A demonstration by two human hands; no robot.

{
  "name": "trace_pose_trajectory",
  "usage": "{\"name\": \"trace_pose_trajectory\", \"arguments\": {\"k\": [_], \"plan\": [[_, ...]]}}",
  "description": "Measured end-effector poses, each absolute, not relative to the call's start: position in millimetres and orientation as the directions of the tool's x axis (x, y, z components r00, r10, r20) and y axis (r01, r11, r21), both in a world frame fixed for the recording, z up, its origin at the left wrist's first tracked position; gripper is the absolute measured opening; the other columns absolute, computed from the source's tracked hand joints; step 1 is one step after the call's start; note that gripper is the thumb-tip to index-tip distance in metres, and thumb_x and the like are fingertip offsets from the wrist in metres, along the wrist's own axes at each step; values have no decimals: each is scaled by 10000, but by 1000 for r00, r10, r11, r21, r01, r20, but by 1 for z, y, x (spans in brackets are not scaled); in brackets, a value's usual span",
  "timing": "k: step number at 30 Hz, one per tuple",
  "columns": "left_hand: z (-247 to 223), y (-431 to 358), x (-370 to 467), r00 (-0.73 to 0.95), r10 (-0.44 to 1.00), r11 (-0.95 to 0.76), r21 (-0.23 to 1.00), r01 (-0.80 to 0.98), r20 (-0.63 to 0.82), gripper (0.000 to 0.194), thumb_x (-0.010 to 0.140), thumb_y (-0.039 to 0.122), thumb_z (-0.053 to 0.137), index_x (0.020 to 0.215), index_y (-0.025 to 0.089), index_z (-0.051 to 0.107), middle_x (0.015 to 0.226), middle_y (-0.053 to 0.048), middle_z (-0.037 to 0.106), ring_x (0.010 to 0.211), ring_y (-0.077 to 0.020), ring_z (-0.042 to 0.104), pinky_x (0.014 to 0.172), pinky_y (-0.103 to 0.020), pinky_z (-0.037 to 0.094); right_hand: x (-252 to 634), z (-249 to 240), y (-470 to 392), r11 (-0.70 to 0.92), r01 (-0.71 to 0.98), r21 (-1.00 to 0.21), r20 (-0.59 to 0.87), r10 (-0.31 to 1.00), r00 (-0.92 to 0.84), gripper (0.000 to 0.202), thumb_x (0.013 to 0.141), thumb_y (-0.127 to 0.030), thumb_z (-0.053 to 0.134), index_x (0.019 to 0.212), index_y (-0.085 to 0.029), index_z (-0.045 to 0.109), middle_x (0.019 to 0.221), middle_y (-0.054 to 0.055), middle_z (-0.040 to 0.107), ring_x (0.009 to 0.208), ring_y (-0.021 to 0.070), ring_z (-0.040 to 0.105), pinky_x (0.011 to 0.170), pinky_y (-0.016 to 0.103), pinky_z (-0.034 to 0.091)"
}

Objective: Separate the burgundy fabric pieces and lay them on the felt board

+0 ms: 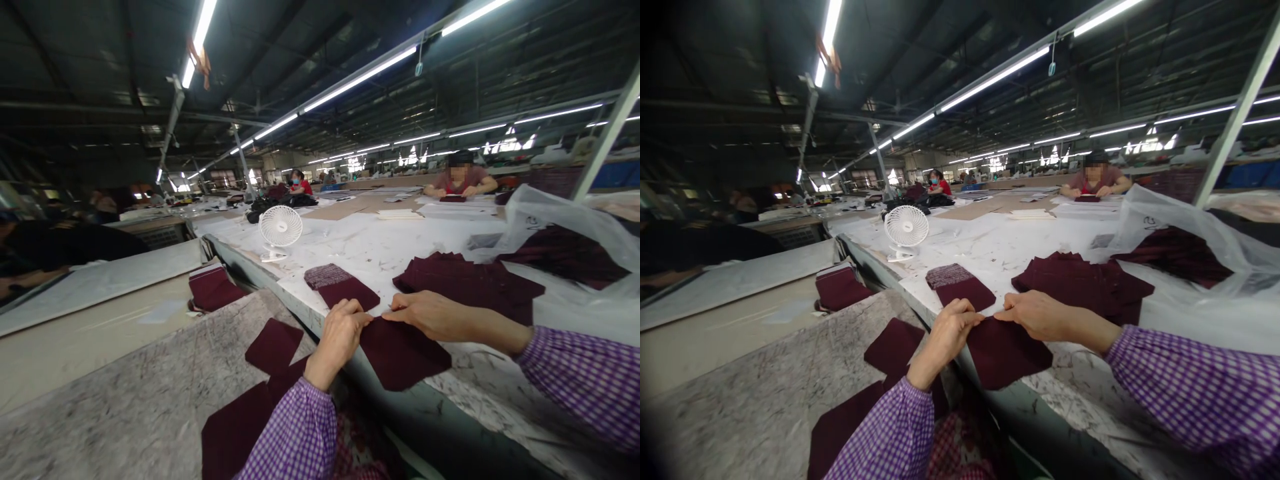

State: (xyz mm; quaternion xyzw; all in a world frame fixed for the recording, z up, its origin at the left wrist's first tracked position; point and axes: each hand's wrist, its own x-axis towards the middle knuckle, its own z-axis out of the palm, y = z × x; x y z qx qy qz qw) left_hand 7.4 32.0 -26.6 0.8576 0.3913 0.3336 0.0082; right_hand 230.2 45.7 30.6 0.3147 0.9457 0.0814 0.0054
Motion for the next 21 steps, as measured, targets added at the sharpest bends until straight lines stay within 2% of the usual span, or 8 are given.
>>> {"name": "trace_pose_trajectory", "arguments": {"k": [3,6,9,12,14,16,19,21], "plan": [[-23,30,6,500,671,-698,240,674,548,323,956,232,391,936,203,712,826,-44,600,770,-164,480,716,-300,398,217,40,45,790,546,280,-77,585,-807,612,746,1,454,1274,-283,581,878,85,617,718,186,589,593,264,371],[-23,29,-2,522,655,-723,252,644,546,313,947,189,393,941,191,706,849,-55,613,790,-171,485,730,-307,403,205,48,47,794,522,310,-129,579,-805,552,775,-36,474,1261,-271,591,852,93,621,641,169,546,551,269,312],[-27,30,-15,457,696,-712,451,539,553,261,911,150,451,905,185,709,853,-53,622,807,-166,518,753,-301,424,199,53,47,805,493,329,-161,563,-811,534,782,-48,487,1262,-257,590,826,94,630,641,170,536,540,275,280],[-32,31,-27,326,788,-616,686,388,523,197,867,138,516,950,182,690,872,-42,621,830,-155,564,772,-284,448,196,54,46,811,460,363,-164,541,-825,637,765,-22,477,1335,-301,524,836,83,638,695,185,555,540,276,263],[-32,31,-29,260,828,-561,756,338,498,215,850,144,537,1023,177,660,879,-36,614,825,-150,576,768,-278,456,196,54,45,805,453,383,-165,542,-824,681,753,-6,471,1360,-314,498,852,79,640,680,173,554,536,272,252],[-30,29,-26,237,838,-546,752,369,491,231,823,146,571,1040,172,645,849,-27,603,808,-154,572,758,-282,456,196,55,45,811,436,391,-172,530,-830,685,745,0,476,1362,-296,500,834,79,635,665,160,552,527,267,245],[-26,28,-18,269,819,-568,651,504,507,146,792,98,579,873,170,676,805,-27,595,811,-168,555,767,-297,438,195,55,47,819,415,396,-182,513,-839,679,734,5,485,1352,-275,512,771,67,627,643,153,549,512,259,231],[-26,28,-15,290,804,-585,604,541,519,167,799,70,546,776,168,678,813,-36,601,824,-171,552,778,-300,430,193,55,48,814,414,408,-173,515,-840,704,722,24,472,1352,-287,509,751,59,628,598,143,534,505,255,224]]}}
